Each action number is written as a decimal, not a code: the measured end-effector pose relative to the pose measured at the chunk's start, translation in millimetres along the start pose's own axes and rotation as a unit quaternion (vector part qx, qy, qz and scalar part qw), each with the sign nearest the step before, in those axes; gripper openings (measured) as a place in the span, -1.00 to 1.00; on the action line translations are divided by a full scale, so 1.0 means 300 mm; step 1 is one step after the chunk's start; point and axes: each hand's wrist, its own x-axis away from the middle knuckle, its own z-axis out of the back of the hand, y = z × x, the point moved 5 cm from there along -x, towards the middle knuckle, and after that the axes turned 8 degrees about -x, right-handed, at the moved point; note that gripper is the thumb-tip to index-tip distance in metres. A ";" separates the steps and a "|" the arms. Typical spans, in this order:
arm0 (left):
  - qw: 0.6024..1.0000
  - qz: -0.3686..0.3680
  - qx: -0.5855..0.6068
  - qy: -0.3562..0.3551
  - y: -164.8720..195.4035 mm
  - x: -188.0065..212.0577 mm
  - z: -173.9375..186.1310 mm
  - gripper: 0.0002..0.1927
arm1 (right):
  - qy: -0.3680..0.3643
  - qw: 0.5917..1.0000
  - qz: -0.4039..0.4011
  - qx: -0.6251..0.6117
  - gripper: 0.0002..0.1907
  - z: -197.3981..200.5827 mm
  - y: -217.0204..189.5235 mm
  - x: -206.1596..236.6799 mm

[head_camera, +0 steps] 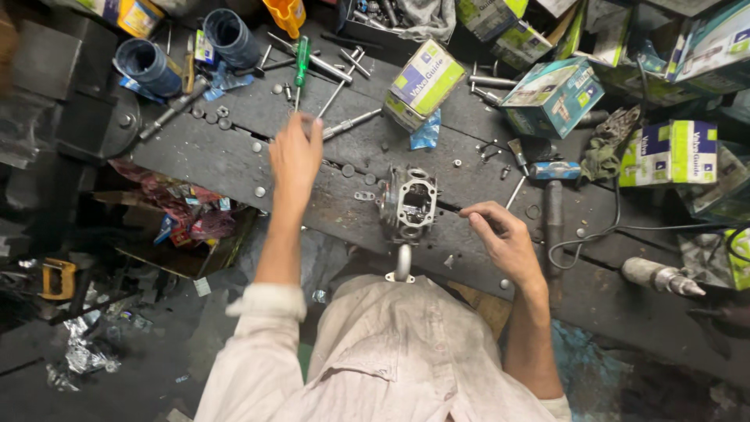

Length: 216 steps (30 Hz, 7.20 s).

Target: The person opens a small box and removes a metal ring, then places it into a cylinder head. They use a screwdriver to adjust internal components and later use a hammer to tap the ring into place. The person repeatedly rotates and taps the cylinder head to seat the ring.

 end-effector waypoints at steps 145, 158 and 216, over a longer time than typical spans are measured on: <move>0.935 -0.197 0.025 -0.295 0.189 0.410 -0.318 0.44 | -0.004 0.956 -0.188 0.226 -0.73 -0.137 -0.120 0.107; 0.936 -0.208 -0.002 -0.284 0.215 0.408 -0.311 0.44 | 0.020 0.987 -0.111 0.115 -0.67 -0.127 -0.025 0.138; 0.724 0.148 0.567 -0.364 0.040 0.844 -0.271 -0.03 | 0.086 0.894 0.030 0.440 -0.88 0.275 -0.208 0.039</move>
